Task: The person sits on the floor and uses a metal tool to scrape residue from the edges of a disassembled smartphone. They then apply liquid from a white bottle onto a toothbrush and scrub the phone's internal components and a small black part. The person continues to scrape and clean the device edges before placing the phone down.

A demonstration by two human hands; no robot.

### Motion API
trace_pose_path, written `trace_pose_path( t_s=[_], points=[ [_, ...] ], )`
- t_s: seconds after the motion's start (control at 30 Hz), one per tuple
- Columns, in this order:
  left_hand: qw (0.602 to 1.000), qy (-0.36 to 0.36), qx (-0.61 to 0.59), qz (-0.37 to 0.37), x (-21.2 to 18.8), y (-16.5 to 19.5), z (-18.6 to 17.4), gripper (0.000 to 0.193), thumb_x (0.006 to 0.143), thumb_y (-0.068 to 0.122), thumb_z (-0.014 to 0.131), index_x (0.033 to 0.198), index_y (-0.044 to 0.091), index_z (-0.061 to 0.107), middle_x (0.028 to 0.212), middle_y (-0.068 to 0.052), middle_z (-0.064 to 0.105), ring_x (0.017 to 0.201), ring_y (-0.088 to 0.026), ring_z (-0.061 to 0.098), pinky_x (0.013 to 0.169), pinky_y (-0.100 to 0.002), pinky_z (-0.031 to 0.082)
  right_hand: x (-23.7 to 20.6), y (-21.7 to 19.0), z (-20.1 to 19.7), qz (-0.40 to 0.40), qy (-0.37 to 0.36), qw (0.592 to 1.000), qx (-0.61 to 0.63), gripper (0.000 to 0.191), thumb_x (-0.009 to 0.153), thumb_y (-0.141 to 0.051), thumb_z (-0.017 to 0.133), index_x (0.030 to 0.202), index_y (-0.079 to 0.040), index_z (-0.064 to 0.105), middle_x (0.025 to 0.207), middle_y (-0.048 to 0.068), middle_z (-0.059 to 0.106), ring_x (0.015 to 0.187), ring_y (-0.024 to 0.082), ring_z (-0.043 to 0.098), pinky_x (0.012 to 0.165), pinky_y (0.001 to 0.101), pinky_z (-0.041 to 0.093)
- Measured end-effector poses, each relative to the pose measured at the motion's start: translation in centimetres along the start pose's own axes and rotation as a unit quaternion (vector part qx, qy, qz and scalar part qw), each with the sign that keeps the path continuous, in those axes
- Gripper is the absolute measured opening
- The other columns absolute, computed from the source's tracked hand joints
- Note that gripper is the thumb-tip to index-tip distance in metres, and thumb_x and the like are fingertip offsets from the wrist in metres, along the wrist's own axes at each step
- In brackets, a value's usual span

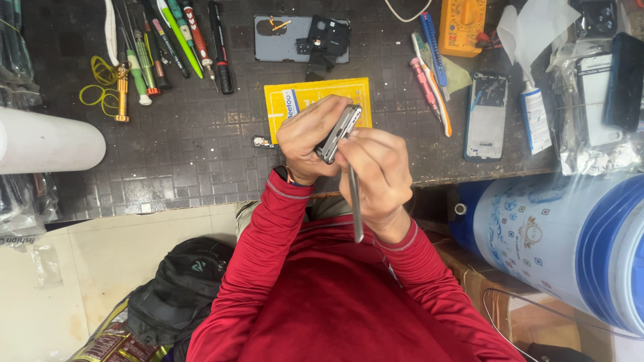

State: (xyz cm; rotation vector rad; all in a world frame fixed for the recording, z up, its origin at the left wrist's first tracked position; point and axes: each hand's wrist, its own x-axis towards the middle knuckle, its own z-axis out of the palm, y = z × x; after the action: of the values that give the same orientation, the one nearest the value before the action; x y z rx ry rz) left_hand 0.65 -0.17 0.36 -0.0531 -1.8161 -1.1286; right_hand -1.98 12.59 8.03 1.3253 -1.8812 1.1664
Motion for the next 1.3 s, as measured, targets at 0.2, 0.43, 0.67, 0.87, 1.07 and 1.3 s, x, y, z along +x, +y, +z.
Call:
trace_pose_path(
  t_s=[0.2,0.43,0.67,0.87,1.07,1.3],
  points=[
    [1.000,-0.005,-0.002,0.027,0.2,-0.1,-0.2,0.055,0.082,0.033,0.076,0.119,-0.006,0.068,0.112,-0.021,0.072,0.104,-0.036,0.075,0.090,-0.039,0.061,-1.8,0.5,0.2,-0.063,-0.009,0.997,-0.032,0.030,0.084,0.007,0.084,0.112,0.001,0.073,0.113,0.008,0.060,0.108,0.030,0.065,0.089,0.0390,0.062],
    [1.000,0.008,0.009,0.000,-0.1,0.0,0.0,0.041,0.085,0.016,0.078,0.120,-0.004,0.070,0.113,-0.019,0.074,0.105,-0.034,0.077,0.093,-0.039,0.063,-2.2,0.9,0.0,-0.108,-0.032,0.993,-0.024,0.033,0.084,0.014,0.079,0.114,-0.001,0.074,0.119,0.009,0.056,0.117,0.030,0.058,0.095,0.0421,0.060],
    [1.000,0.005,0.010,0.000,0.1,0.0,-0.1,0.046,0.077,0.014,0.079,0.118,-0.004,0.070,0.112,-0.020,0.073,0.103,-0.035,0.076,0.091,-0.038,0.062,-1.5,0.1,-0.4,0.098,0.015,0.990,0.105,0.018,0.106,-0.018,0.064,0.114,-0.002,0.064,0.109,0.011,0.066,0.098,0.025,0.070,0.086,0.0316,0.059],
    [1.000,0.007,0.014,-0.002,0.0,0.2,-0.1,0.049,0.072,0.008,0.080,0.118,-0.003,0.071,0.112,-0.020,0.073,0.102,-0.036,0.076,0.092,-0.038,0.061,-1.1,0.0,-1.4,0.194,-0.013,0.969,0.153,0.031,0.114,-0.029,0.057,0.117,0.001,0.062,0.108,0.013,0.068,0.093,0.022,0.070,0.084,0.0295,0.058],
    [1.000,0.002,0.010,-0.005,0.0,0.1,-0.1,0.048,0.072,0.005,0.078,0.119,-0.003,0.071,0.113,-0.019,0.073,0.103,-0.036,0.076,0.093,-0.038,0.061,-0.6,0.1,-1.2,0.177,-0.015,0.974,0.138,0.024,0.113,-0.022,0.061,0.113,0.002,0.062,0.107,0.014,0.066,0.095,0.022,0.069,0.085,0.0297,0.059],
    [1.000,-0.001,0.020,-0.002,0.0,0.1,0.0,0.049,0.070,0.009,0.074,0.118,-0.002,0.072,0.113,-0.019,0.073,0.103,-0.036,0.076,0.093,-0.038,0.061,1.0,-0.7,-2.4,0.154,-0.063,0.982,0.084,0.012,0.108,-0.012,0.070,0.111,0.000,0.067,0.107,0.013,0.064,0.095,0.023,0.068,0.085,0.0303,0.057]
  ],
)
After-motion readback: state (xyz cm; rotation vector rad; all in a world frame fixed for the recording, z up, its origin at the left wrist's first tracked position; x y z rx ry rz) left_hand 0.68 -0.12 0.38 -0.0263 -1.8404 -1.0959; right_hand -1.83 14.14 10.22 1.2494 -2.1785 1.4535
